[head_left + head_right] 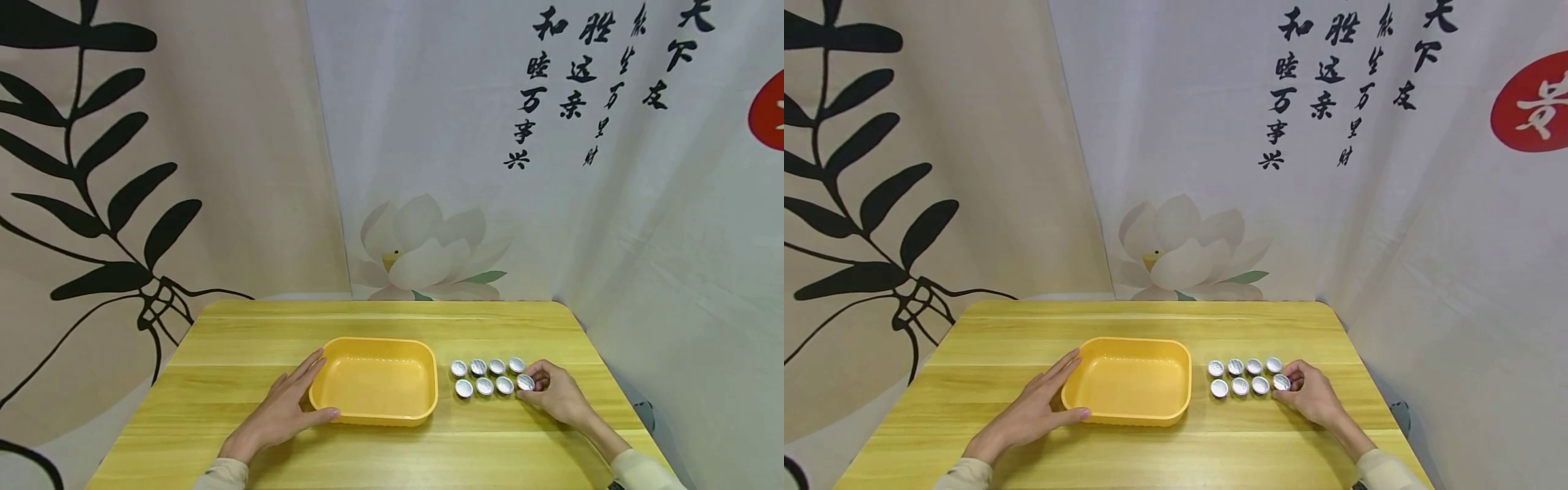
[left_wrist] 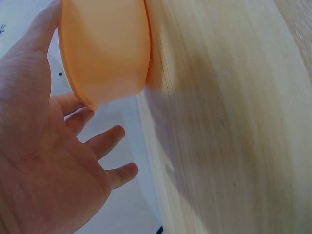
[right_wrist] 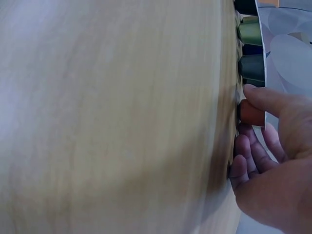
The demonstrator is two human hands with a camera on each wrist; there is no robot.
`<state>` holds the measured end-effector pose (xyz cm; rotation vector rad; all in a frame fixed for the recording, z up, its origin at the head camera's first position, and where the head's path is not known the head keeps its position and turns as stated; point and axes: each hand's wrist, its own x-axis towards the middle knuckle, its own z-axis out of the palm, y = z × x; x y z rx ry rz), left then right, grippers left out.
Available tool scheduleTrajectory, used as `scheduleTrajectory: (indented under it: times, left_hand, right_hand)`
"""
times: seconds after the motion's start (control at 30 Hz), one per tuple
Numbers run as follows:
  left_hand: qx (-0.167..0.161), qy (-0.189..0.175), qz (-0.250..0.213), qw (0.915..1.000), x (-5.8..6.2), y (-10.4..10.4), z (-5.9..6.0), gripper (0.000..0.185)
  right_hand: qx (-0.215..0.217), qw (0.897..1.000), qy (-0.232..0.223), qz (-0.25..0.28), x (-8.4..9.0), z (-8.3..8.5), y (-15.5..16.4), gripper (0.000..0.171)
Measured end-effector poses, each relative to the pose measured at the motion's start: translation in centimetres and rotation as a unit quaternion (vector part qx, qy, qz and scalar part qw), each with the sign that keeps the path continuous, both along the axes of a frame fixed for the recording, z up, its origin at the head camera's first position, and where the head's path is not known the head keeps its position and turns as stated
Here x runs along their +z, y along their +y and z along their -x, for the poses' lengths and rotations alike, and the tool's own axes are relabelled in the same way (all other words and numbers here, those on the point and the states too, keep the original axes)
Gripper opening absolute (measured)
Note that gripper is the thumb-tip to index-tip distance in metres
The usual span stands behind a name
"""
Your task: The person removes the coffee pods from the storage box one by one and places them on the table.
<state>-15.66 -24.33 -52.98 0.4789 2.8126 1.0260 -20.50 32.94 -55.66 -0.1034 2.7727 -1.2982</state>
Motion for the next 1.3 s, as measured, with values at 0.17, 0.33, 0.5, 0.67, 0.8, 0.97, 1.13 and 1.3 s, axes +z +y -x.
scheduleTrajectory:
  times: [0.17, 0.33, 0.5, 0.67, 0.8, 0.97, 1.13, 1.3]
  left_hand:
    - [0.002, 0.000, 0.000, 1.0000, 0.1, 0.0, -0.1, 0.115]
    - [0.002, 0.005, 0.000, 1.0000, 0.2, -0.1, 0.0, 0.114]
    - [0.001, 0.010, 0.001, 0.9999, 0.2, -0.1, 0.1, 0.114]
    - [0.002, 0.008, 0.002, 1.0000, 0.2, -0.2, 0.1, 0.115]
    - [0.002, 0.004, 0.003, 1.0000, 0.4, -0.2, 0.1, 0.114]
    - [0.002, 0.011, 0.013, 0.9999, 0.5, -0.3, 0.1, 0.113]
    - [0.003, 0.028, 0.035, 0.9990, 0.6, -0.2, 0.2, 0.115]
    - [0.010, 0.045, 0.045, 0.9979, 0.4, 0.1, 0.5, 0.121]
  right_hand:
    - [0.003, 1.000, 0.000, 0.001, 0.0, 0.1, 0.0, 0.043]
    - [0.005, 1.000, 0.006, 0.000, -0.1, 0.2, -0.1, 0.045]
    - [0.006, 1.000, 0.004, 0.002, 0.1, 0.2, -0.1, 0.049]
    - [0.008, 1.000, -0.003, 0.002, 0.5, 0.2, 0.0, 0.057]
    - [0.004, 1.000, -0.004, -0.012, 0.8, -0.1, 0.3, 0.061]
    - [0.005, 0.999, 0.029, -0.042, 1.1, -0.4, 0.9, 0.063]
    - [0.013, 0.992, 0.093, -0.083, 1.4, -0.4, 1.6, 0.064]
    - [0.027, 0.985, 0.126, -0.111, 1.7, -0.6, 2.1, 0.065]
